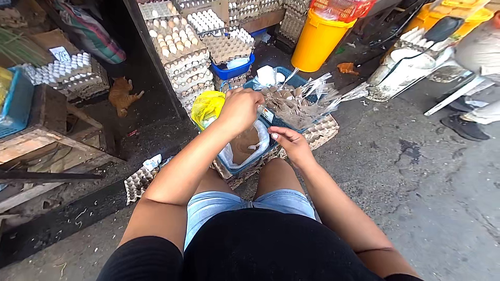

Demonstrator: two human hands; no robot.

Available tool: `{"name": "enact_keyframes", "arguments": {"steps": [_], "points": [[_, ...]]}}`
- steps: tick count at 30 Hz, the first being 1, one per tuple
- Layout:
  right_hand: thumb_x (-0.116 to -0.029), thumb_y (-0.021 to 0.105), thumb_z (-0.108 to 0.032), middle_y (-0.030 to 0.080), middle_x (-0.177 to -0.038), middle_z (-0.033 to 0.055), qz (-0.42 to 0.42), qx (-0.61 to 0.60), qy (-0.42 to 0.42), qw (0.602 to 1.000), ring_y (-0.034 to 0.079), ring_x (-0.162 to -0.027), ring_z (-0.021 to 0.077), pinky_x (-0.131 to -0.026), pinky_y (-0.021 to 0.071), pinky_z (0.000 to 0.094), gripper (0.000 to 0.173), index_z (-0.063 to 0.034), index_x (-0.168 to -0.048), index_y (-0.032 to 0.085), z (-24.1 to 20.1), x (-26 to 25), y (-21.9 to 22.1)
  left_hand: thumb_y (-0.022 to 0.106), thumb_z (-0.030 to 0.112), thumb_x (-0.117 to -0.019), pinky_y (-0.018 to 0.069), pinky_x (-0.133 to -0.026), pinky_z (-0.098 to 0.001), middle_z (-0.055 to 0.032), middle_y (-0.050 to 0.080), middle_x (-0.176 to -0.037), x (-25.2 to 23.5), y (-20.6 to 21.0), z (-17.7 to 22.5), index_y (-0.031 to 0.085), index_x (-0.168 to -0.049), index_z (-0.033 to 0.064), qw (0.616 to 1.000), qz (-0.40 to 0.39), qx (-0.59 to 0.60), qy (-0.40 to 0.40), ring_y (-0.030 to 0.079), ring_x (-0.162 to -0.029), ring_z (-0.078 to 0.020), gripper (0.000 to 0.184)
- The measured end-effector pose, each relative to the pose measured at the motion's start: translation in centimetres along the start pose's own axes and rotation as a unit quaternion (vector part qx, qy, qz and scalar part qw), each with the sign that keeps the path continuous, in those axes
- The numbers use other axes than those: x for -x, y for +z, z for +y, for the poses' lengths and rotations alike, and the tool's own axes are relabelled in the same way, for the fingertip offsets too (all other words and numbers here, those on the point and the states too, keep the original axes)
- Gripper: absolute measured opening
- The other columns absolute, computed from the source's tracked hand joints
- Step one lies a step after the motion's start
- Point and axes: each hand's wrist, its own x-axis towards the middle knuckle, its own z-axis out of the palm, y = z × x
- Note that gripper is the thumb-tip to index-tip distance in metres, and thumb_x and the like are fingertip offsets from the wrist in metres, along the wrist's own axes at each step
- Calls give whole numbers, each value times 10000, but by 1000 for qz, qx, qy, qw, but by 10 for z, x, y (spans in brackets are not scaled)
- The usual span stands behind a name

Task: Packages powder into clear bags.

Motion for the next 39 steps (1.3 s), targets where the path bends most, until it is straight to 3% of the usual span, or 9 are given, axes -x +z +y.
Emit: {"name": "enact_keyframes", "arguments": {"steps": [3, 5, 10, 14, 17, 20, 23, 35, 39], "points": [[-964, 645, -13, 680, -1272, 126, -12, 29, -10, 999, 673, -1131, 109, -992, 546, 274, 348, 30, -1308, 625, -6, -6, 0, 613, 58, -979, 427, -1052, -517, -99, 743, -1026, 6, 1, 4, 768, -1051, 71, 994, 70, 23, 83, 663, -1094, -283, 171], [-945, 673, -24, 622, -1365, 153, -44, 47, -1, 998, 641, -1203, 140, -1022, 531, 296, 494, 27, -1415, 531, -6, -6, 5, 611, 44, -980, 431, -1057, -526, -106, 734, -1016, 11, 10, 3, 766, -1037, 64, 994, 18, 42, 101, 663, -1081, -283, 166], [-983, 644, -91, 727, -1183, 151, -129, 83, -13, 988, 695, -1101, 169, -1014, 546, 353, 287, 59, -1225, 683, 7, 15, 7, 614, 156, -999, 514, -996, -491, -52, 749, -1014, 31, 31, -8, 777, -1041, 87, 988, 53, 102, 106, 688, -1039, -215, 183], [-999, 628, -39, 701, -1208, 220, -173, 37, 79, 981, 687, -1113, 243, -1025, 519, 400, 301, 93, -1268, 643, -3, 42, 2, 645, 249, -916, 519, -937, -395, -85, 733, -977, 35, 48, -21, 761, -940, 55, 984, 50, 160, 53, 666, -1019, -188, 227], [-958, 703, -95, 716, -1059, 234, -166, 54, 53, 983, 695, -973, 284, -929, 543, 456, 330, 81, -1236, 667, 11, 53, 11, 642, 149, -928, 493, -1009, -359, -174, 673, -1175, 43, 68, -25, 701, -971, -38, 969, 22, 248, 3, 604, -1183, -189, 201], [-994, 676, -254, 688, -961, 260, -126, 158, 33, 979, 674, -931, 377, -884, 519, 562, 360, 91, -1094, 680, 21, 51, 22, 551, 15, -982, 567, -882, -196, 25, 741, -1025, 50, 88, -16, 622, -1071, -36, 930, 18, 365, -20, 682, -959, 25, 125], [-1055, 550, -254, 689, -937, 257, -86, 265, -34, 960, 689, -953, 408, -871, 527, 582, 365, 89, -1024, 673, 41, 44, 27, 546, -43, -980, 585, -895, -206, 62, 765, -958, 57, 98, -17, 690, -1082, -72, 907, 62, 416, -18, 708, -918, 25, 179], [-1123, 379, -284, 676, -1013, 264, -204, 279, 41, 937, 675, -1015, 434, -860, 511, 620, 421, 61, -1135, 620, 32, 40, 51, 624, -15, -937, 570, -678, -190, 144, 652, -711, 75, 113, -80, 633, -860, 75, 878, 190, 396, -188, 629, -657, 43, 119], [-1135, 325, -302, 668, -1040, 282, -267, 262, 114, 920, 656, -1055, 441, -900, 483, 630, 473, 77, -1159, 607, 29, 44, 44, 735, 217, -935, 448, -616, -223, 48, 508, -676, 75, 117, -74, 554, -832, 24, 942, 146, 188, -237, 495, -598, -18, 285]]}}
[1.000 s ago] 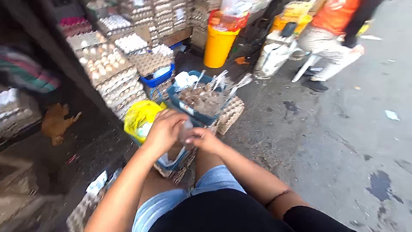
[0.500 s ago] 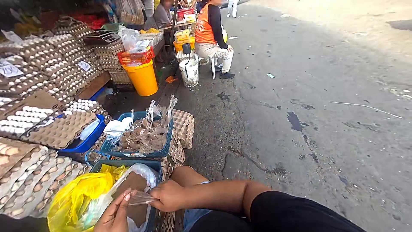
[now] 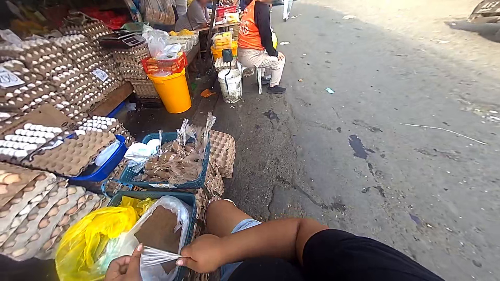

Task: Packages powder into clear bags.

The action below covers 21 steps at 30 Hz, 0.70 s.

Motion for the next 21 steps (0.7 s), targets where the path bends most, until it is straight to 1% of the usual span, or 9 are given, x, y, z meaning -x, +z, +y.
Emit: {"name": "enact_keyframes", "arguments": {"steps": [2, 4, 6, 8, 9, 12, 15, 18, 21], "points": [[-1135, 333, -283, 664, -1019, 299, -14, -13, -2, 1000, 654, -1040, 449, -906, 477, 624, 475, 100, -1135, 616, 5, 6, 5, 779, 312, -899, 496, -847, -504, -265, 635, -909, 15, 0, 11, 640, -991, -142, 981, 1, -121, 148, 625, -860, -367, 484], [-1128, 367, -244, 663, -1034, 311, -22, -24, -12, 999, 648, -1056, 454, -927, 467, 620, 442, 114, -1133, 625, 4, 11, 8, 656, 446, -948, 477, -922, -652, -365, 660, -1048, 31, 3, 21, 661, -1090, -148, 928, -75, -167, 325, 639, -1000, -555, 611], [-1072, 469, -125, 673, -1102, 327, -23, -47, -21, 998, 645, -1112, 456, -969, 459, 625, 327, 133, -1153, 653, -5, 17, 4, 381, 589, -1023, 543, -826, -604, -261, 728, -987, 42, 17, 22, 725, -1016, -63, 867, -172, -203, 421, 708, -950, -465, 737], [-1048, 498, -78, 667, -1041, 327, -36, -60, -22, 997, 646, -1052, 450, -926, 456, 622, 278, 149, -1080, 655, -11, 24, -10, 191, 550, -1053, 557, -578, -502, -151, 697, -729, 48, 32, 13, 691, -782, 12, 866, -210, -177, 419, 723, -695, -330, 783], [-1055, 482, -75, 666, -1008, 318, -38, -73, -31, 996, 646, -1003, 428, -901, 457, 598, 287, 152, -1061, 657, -10, 29, -17, 174, 526, -1060, 538, -530, -502, -147, 667, -675, 50, 35, 10, 664, -742, 10, 876, -236, -147, 394, 705, -638, -321, 780], [-1089, 456, -112, 671, -923, 232, -52, -120, -42, 991, 609, -777, 259, -736, 484, 437, 310, 122, -1090, 660, -5, 54, -41, 330, 531, -1066, 553, -566, -439, -132, 656, -677, 59, 33, 16, 671, -807, -23, 877, -351, -20, 329, 670, -608, -239, 700], [-1105, 450, -222, 584, -749, 61, -53, -170, -51, 983, 444, -553, 64, -531, 383, 252, 349, 50, -1015, 649, 6, 77, -57, 519, 281, -1059, 522, -687, -232, -81, 652, -772, 67, 23, 30, 658, -927, -68, 850, -449, 127, 246, 600, -700, -36, 398], [-1103, 455, -196, 655, -870, 110, -53, -150, -63, 985, 482, -625, 84, -580, 403, 273, 342, 68, -1067, 670, 3, 92, -59, 489, 81, -1039, 487, -766, -151, -38, 662, -827, 64, 14, 34, 669, -906, -87, 824, -495, 189, 199, 581, -788, 51, 280], [-1102, 444, -156, 691, -941, 190, -30, -95, -106, 989, 638, -818, 221, -768, 502, 408, 342, 90, -1067, 680, 7, 94, -50, 481, 78, -1049, 487, -799, -174, -71, 678, -867, 55, 3, 29, 686, -929, -106, 814, -520, 165, 200, 589, -828, 25, 300]]}}
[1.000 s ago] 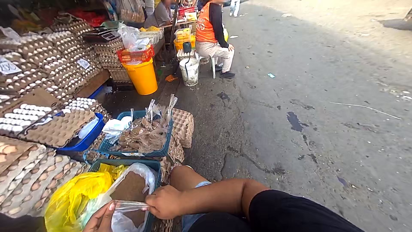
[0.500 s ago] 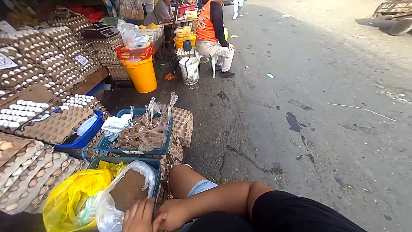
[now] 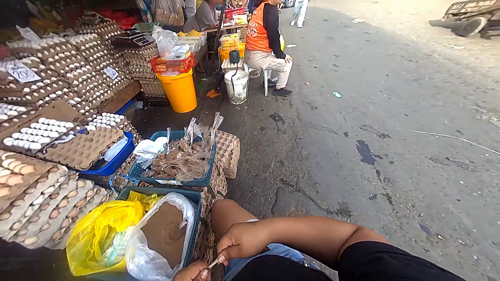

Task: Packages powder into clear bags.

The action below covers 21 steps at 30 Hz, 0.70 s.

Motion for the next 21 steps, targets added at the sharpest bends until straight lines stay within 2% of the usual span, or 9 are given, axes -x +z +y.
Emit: {"name": "enact_keyframes", "arguments": {"steps": [2, 5, 7, 9, 11, 13, 15, 17, 21], "points": [[-1103, 449, -163, 690, -913, 209, 15, 45, -21, 999, 671, -842, 284, -785, 519, 468, 339, 83, -1055, 678, 6, -1, 4, 480, 80, -1051, 503, -832, -197, -92, 694, -888, 6, -9, -2, 693, -947, -108, 999, 5, -31, -18, 615, -855, 3, 303], [-1106, 452, -212, 671, -829, 218, 55, 142, -34, 988, 686, -813, 359, -736, 526, 545, 352, 57, -1035, 668, 14, -11, 2, 491, 45, -1028, 505, -819, -169, -11, 695, -873, 12, -21, -8, 703, -931, -71, 994, 82, -34, -61, 611, -836, 48, 261], [-1099, 458, -265, 666, -789, 153, 136, 260, -77, 953, 702, -804, 323, -724, 560, 514, 347, -16, -984, 670, 31, -25, 2, 458, 44, -1024, 458, -659, -128, 130, 609, -735, 7, -16, -7, 685, -902, 50, 984, 158, 17, -77, 530, -665, 89, 258], [-1080, 505, -268, 701, -933, 134, 197, 316, -88, 924, 676, -992, 333, -900, 520, 508, 319, -52, -1014, 731, 31, -42, 1, 404, 107, -1061, 393, -552, -126, 209, 509, -624, -2, -4, 3, 666, -921, 190, 976, 177, 116, -45, 448, -550, 91, 309], [-1039, 567, -179, 716, -1126, 135, 236, 277, -115, 924, 611, -1203, 358, -1060, 445, 541, 241, -64, -1044, 778, 9, -53, -1, 417, 283, -1107, 376, -559, -121, 227, 487, -638, -8, 14, 11, 682, -992, 285, 973, 105, 206, -4, 434, -566, 96, 288], [-984, 640, -104, 699, -1245, 172, 252, 132, -185, 941, 575, -1269, 366, -1102, 411, 529, 183, -42, -1015, 810, -11, -58, 1, 447, 323, -1097, 386, -570, -123, 217, 514, -672, -11, 29, 5, 684, -995, 305, 967, 57, 250, -5, 453, -592, 95, 258], [-932, 666, -6, 664, -1307, 216, 195, -40, -183, 963, 588, -1263, 311, -1092, 439, 425, 153, 25, -999, 799, -19, -58, 2, 497, 214, -1057, 452, -612, -136, 211, 614, -709, -9, 28, -11, 716, -922, 299, 958, 123, 254, -38, 535, -629, 84, 270], [-923, 684, 22, 633, -1321, 222, 145, -156, -109, 971, 609, -1206, 237, -1009, 498, 349, 111, 90, -980, 752, -13, -60, 4, 523, 73, -1007, 533, -687, -159, 162, 701, -789, -4, 13, -17, 739, -901, 227, 952, 210, 215, -60, 624, -709, 53, 287], [-909, 739, -35, 624, -1318, 255, 176, -132, -49, 974, 543, -1301, 301, -1107, 417, 399, 168, 97, -1013, 734, 6, -61, 9, 577, -3, -958, 534, -683, -151, 164, 679, -778, -4, -2, 1, 689, -858, 104, 953, 281, 68, -86, 615, -698, 76, 184]]}}
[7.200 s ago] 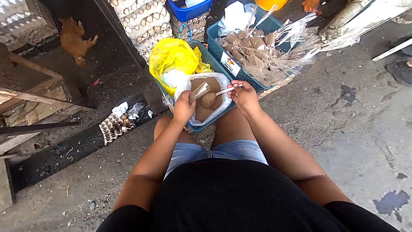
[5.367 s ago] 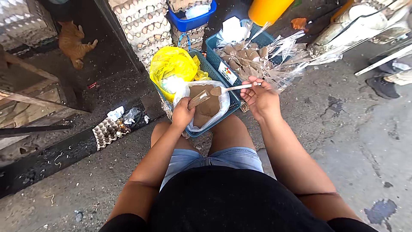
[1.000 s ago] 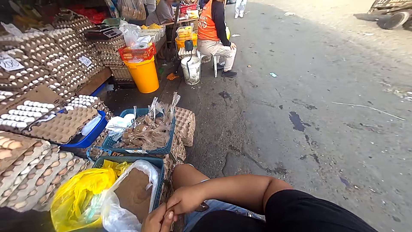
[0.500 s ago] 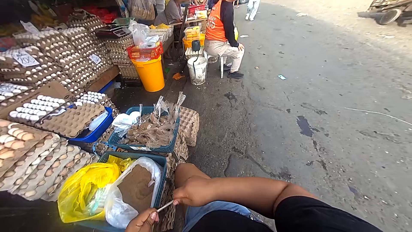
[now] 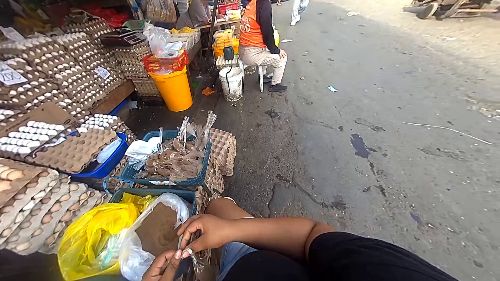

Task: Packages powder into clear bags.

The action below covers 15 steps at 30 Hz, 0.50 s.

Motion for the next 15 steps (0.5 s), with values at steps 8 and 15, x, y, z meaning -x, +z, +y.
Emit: {"name": "enact_keyframes", "arguments": {"steps": [8, 15], "points": [[-964, 633, -36, 657, -1260, 235, 203, -30, 3, 979, 547, -1271, 297, -1107, 398, 417, 201, 56, -1091, 758, 4, 0, 20, 770, 142, -848, 513, -714, -298, -228, 657, -960, -5, 27, 2, 663, -1106, -137, 946, 101, -279, 129, 612, -811, -201, 395], [-916, 698, -65, 640, -1243, 172, 257, -124, -2, 958, 551, -1206, 163, -1029, 451, 288, 142, 28, -994, 773, 23, -3, 39, 546, 136, -922, 536, -678, -311, -200, 658, -817, -8, 49, -11, 693, -895, -98, 907, 216, -328, 152, 636, -717, -208, 277]]}}
